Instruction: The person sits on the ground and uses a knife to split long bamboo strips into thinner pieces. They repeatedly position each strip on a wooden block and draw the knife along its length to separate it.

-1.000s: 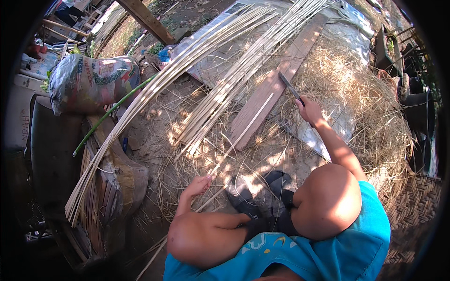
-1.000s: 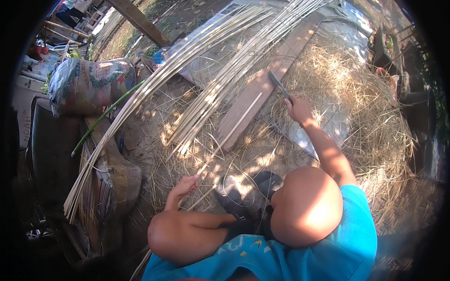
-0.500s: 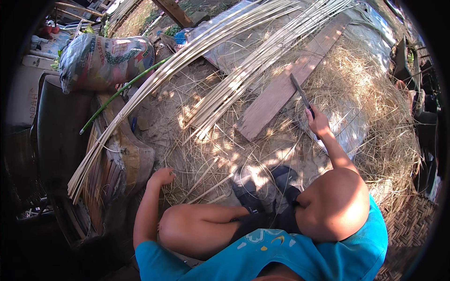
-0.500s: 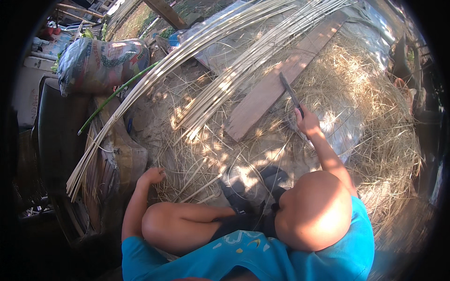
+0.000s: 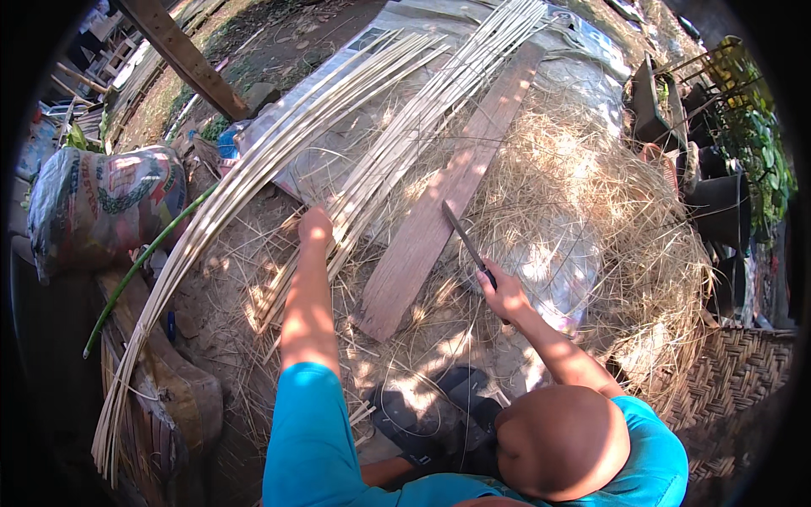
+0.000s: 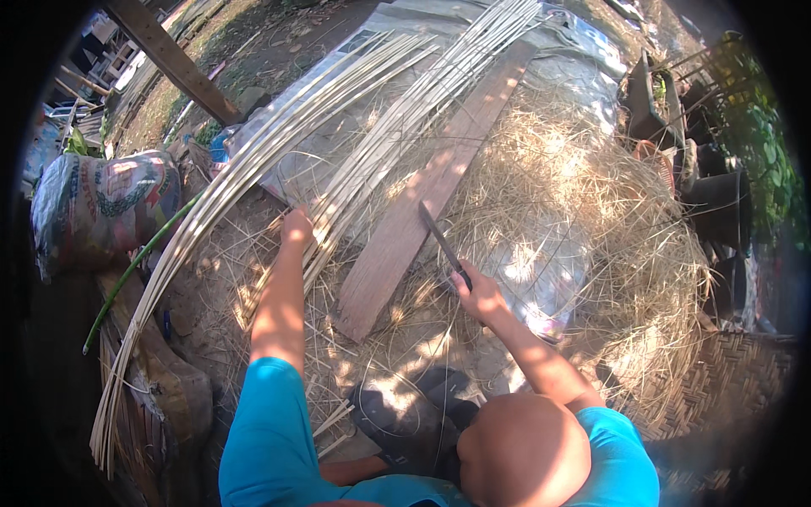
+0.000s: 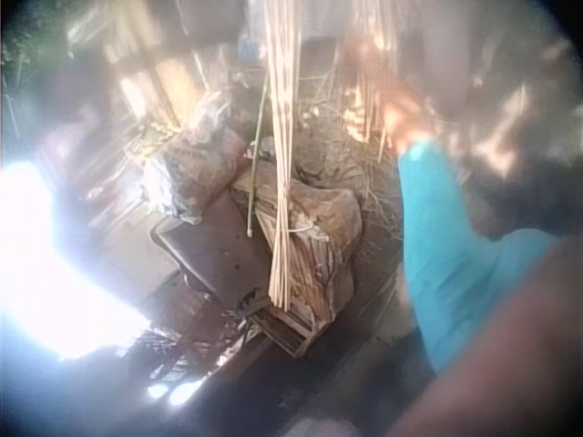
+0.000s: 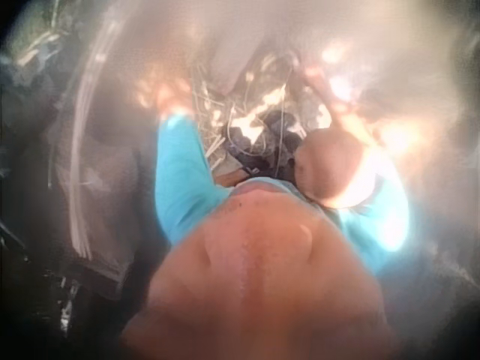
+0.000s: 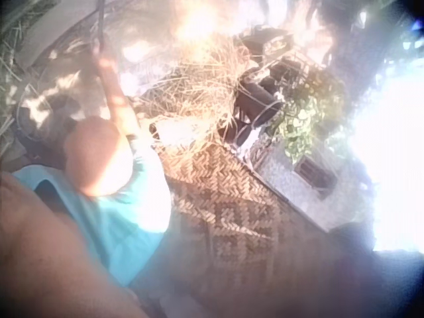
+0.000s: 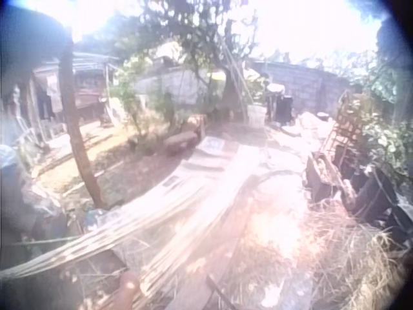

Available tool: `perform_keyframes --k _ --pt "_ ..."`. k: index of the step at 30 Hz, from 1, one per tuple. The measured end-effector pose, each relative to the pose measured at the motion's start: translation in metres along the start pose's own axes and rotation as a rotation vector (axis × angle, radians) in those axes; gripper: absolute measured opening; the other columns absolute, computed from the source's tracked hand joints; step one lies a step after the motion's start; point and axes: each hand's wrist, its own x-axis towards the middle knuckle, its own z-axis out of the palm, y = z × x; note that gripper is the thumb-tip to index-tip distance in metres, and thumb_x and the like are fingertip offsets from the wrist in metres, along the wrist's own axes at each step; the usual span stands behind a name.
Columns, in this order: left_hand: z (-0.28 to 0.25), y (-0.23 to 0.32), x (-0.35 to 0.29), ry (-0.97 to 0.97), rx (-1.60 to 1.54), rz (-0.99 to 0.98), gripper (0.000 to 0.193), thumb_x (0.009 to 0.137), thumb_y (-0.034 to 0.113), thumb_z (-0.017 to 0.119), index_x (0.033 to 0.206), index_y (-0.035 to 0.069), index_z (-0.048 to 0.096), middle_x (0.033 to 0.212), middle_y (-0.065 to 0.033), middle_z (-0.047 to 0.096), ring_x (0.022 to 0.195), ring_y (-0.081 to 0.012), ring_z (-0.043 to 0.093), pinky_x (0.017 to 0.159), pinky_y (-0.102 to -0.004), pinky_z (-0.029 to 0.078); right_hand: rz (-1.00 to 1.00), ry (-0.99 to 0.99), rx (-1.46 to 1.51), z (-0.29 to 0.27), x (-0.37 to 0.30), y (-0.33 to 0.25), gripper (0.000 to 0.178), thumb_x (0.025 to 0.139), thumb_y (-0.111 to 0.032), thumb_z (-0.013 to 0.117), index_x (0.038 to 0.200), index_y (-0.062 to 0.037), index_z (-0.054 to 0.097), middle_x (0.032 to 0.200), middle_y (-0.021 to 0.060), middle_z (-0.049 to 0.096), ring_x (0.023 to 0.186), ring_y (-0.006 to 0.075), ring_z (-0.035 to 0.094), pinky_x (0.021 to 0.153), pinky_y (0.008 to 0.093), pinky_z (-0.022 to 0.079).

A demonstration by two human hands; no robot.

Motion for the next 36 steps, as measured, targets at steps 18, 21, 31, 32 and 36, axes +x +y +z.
perform_keyframes --k 18,21,31,32,36 --pt "-0.178 0.144 -0.05 -0.058 -0.556 0.128 0.047 0.098 0.051 0.061 0.121 0.012 0.072 0.078 -0.0115 0.071 0.07 -0.0214 0.068 0.072 -0.0397 0.053 -0.34 -0.307 0.058 0.024 -0.05 -0.013 0.041 0.091 -0.027 0.067 0.125 -0.0064 0.054 0.093 0.0219 0.068 0.087 0.0428 0.068 0.082 0.0489 0.055" --pt "-0.092 0.206 -0.069 -0.401 -0.782 0.132 0.035 0.098 0.044 0.063 0.108 0.012 0.075 0.073 -0.0076 0.069 0.051 -0.0133 0.053 0.052 -0.0343 0.045 -0.647 -0.518 0.157 0.058 -0.087 -0.03 0.042 0.095 -0.029 0.065 0.129 -0.0055 0.057 0.104 0.0253 0.067 0.1 0.0444 0.066 0.09 0.0445 0.053" --pt "0.023 0.298 -0.119 -0.12 -0.683 0.06 0.036 0.104 0.034 0.053 0.111 0.004 0.073 0.111 -0.0226 0.072 0.106 -0.0419 0.068 0.091 -0.0509 0.053 0.071 -0.44 0.671 0.037 -0.047 -0.036 0.037 0.102 -0.023 0.058 0.128 0.0019 0.05 0.099 0.0124 0.067 0.076 0.0158 0.065 0.063 0.0308 0.055" --pt "0.023 0.3 -0.118 -0.112 -0.694 0.037 0.035 0.103 0.034 0.055 0.11 0.005 0.074 0.113 -0.0218 0.071 0.106 -0.0411 0.069 0.093 -0.0503 0.053 0.039 -0.39 0.658 0.046 -0.054 -0.033 0.041 0.102 -0.025 0.058 0.131 0.0022 0.05 0.103 0.0142 0.068 0.079 0.0166 0.067 0.063 0.0311 0.056" --pt "0.018 0.292 -0.125 -0.016 -0.684 -0.021 0.037 0.103 0.037 0.056 0.108 0.005 0.074 0.116 -0.0192 0.072 0.107 -0.0387 0.069 0.093 -0.0498 0.054 -0.211 -0.998 0.293 0.062 -0.111 -0.023 0.046 0.1 -0.022 0.061 0.138 0.0003 0.05 0.095 0.0142 0.072 0.077 0.0188 0.07 0.069 0.0337 0.058"
